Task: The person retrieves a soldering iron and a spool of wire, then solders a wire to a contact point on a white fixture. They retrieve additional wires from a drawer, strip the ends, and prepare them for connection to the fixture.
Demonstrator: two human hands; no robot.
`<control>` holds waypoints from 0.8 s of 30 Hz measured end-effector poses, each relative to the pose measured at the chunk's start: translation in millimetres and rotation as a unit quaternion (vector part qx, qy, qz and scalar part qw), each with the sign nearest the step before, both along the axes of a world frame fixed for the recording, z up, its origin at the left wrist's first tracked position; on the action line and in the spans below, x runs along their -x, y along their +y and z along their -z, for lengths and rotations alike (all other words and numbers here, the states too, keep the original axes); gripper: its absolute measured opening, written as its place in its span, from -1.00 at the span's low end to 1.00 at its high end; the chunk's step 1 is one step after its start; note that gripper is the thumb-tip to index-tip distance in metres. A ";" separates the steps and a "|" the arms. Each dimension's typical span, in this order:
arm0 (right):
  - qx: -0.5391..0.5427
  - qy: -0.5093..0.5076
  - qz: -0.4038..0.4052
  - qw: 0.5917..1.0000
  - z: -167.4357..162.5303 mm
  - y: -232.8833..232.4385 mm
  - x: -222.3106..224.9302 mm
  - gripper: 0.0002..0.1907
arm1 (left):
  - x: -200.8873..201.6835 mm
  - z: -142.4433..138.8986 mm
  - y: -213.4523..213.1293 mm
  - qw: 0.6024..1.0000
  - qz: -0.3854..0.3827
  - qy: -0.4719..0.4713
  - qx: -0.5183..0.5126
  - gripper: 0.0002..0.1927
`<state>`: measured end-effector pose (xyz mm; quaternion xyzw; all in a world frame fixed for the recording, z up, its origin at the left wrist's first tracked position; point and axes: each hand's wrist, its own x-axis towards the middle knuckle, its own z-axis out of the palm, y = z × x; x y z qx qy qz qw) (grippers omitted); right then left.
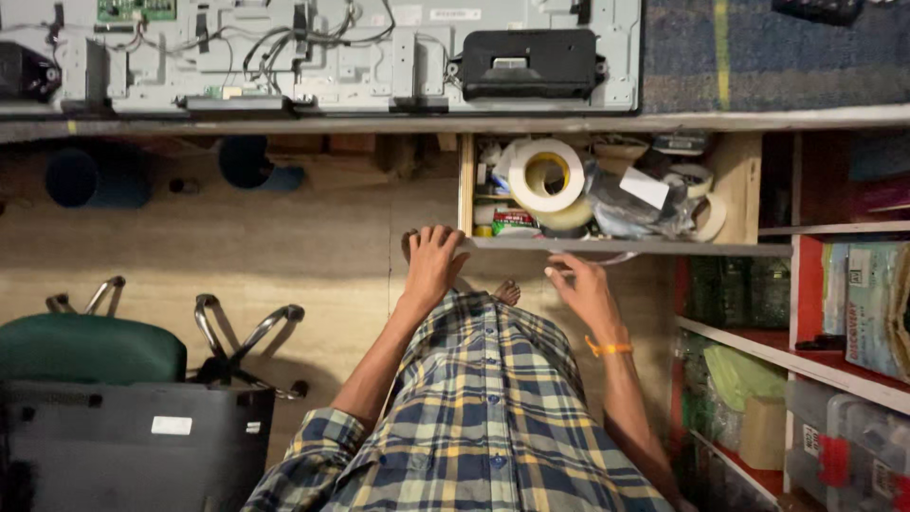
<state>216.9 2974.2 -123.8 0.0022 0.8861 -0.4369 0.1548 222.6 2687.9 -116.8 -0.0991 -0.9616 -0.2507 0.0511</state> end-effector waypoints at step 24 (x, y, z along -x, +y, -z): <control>-0.191 0.196 -0.096 0.957 37.5 -29.3 -38.6 -0.41 | -61.7 22.1 8.9 0.973 0.125 -0.193 -0.033 -0.45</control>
